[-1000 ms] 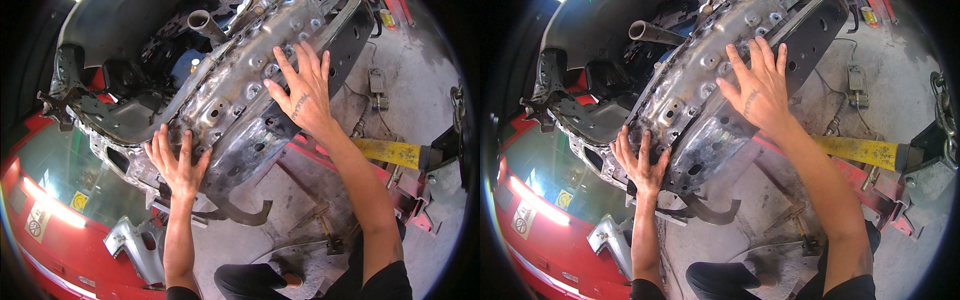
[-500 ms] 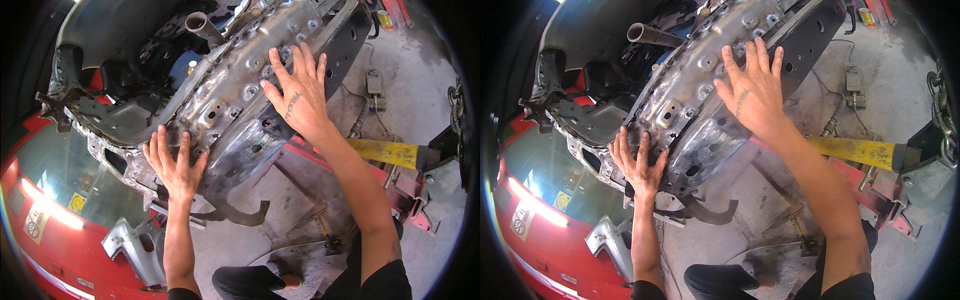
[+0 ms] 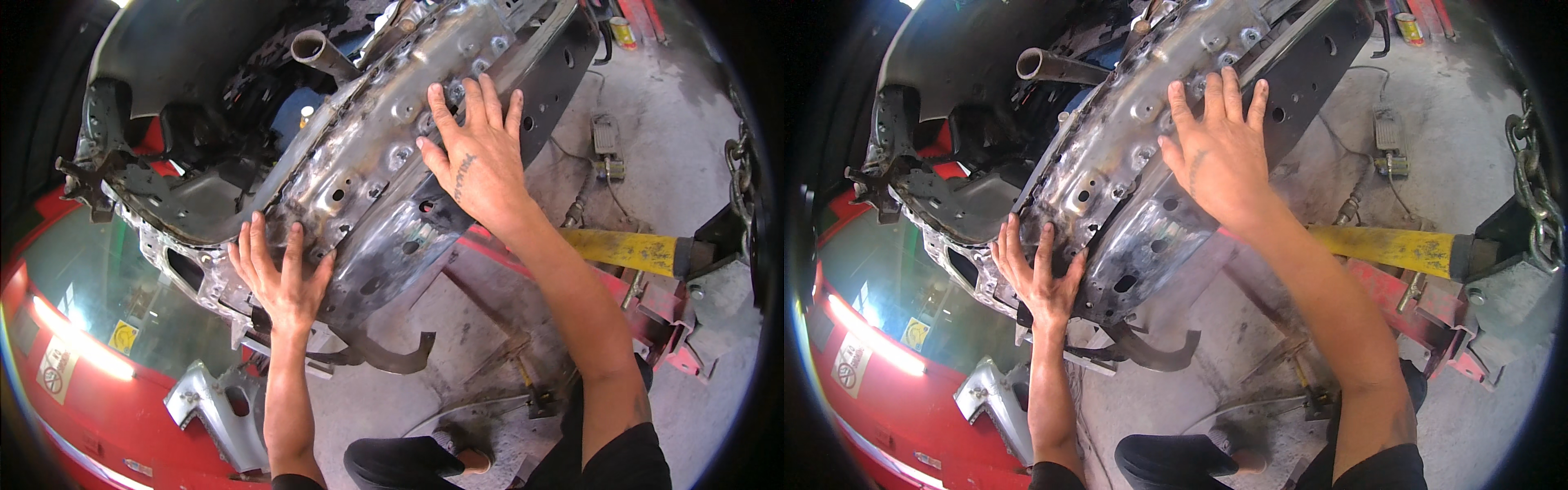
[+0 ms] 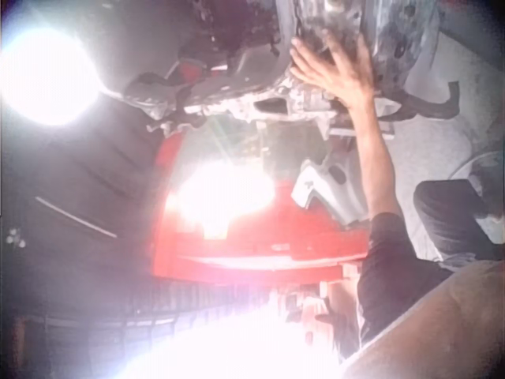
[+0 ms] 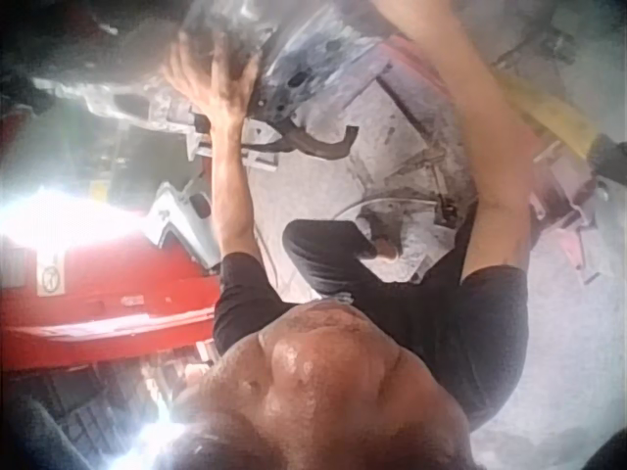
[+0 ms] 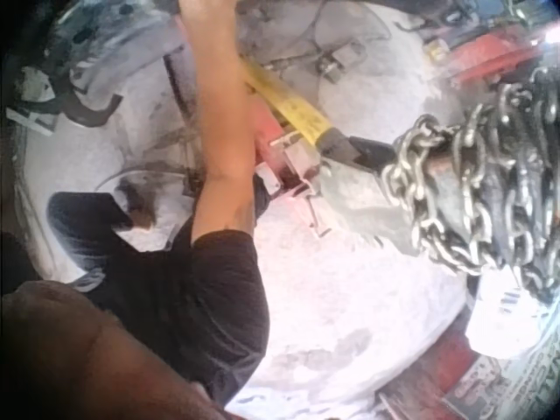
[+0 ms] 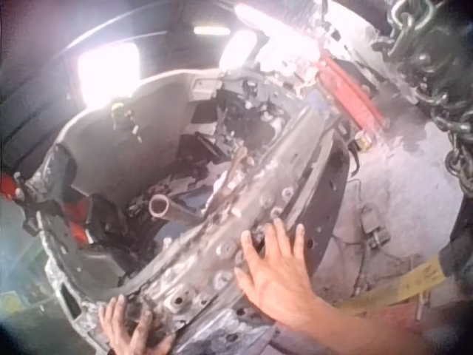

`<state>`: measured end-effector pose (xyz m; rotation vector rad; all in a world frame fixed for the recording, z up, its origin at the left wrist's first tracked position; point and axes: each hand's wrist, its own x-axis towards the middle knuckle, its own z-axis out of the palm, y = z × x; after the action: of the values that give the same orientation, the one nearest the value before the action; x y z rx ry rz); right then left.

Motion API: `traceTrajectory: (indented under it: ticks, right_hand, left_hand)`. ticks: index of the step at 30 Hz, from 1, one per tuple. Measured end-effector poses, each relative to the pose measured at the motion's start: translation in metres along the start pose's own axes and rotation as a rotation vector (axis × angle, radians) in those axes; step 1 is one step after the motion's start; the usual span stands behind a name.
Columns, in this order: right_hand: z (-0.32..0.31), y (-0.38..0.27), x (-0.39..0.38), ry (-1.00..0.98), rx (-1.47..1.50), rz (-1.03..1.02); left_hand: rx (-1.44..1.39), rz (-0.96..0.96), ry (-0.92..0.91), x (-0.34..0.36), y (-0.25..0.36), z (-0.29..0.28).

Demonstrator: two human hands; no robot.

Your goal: The person kneels in front of a stripped car frame and repeatedly aligns a metal crossmember by hand, checking fit and position. They then use a hammer to tap the crossmember into place.

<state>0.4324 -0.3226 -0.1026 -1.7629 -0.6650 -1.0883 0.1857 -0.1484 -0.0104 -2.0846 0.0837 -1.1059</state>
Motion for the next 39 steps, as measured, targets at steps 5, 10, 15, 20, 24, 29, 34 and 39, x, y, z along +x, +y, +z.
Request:
traceTrajectory:
  ticks: [5, 10, 15, 20, 24, 29, 34, 39]
  right_hand:
    - [-0.0025, 0.0012, 0.0014, -0.001, -0.013, 0.001]
    - [-0.0034, 0.0006, 0.0009, 0.002, 0.013, -0.001]
    - [-0.0016, -0.0003, 0.0009, 0.015, 0.054, 0.009]
    - [-0.0003, 0.0011, 0.0007, 0.02, 0.067, 0.01]
    - [-0.0011, 0.0046, 0.0011, 0.022, 0.049, 0.015]
    - [-0.0015, 0.0015, 0.0005, -0.022, 0.035, 0.022]
    - [-0.003, 0.0027, 0.0009, -0.016, 0.033, 0.022]
    - [-0.0006, 0.0011, 0.0006, 0.005, 0.053, 0.019]
  left_hand:
    - [-0.003, -0.009, -0.02, 0.0003, 0.0022, -0.0002]
    - [-0.018, -0.01, -0.013, -0.0008, 0.0009, -0.0015]
    - [-0.024, -0.033, -0.027, -0.0028, 0.0044, -0.0046]
    - [-0.025, -0.029, -0.02, -0.0017, 0.0059, -0.0032]
    - [-0.02, -0.023, -0.022, 0.0029, 0.0078, -0.0051]
    - [-0.014, -0.02, -0.027, -0.0004, 0.0063, -0.0056]
    - [0.004, 0.002, -0.017, 0.0018, 0.0081, -0.0053]
    - [0.004, -0.009, -0.027, 0.001, 0.0082, -0.0071]
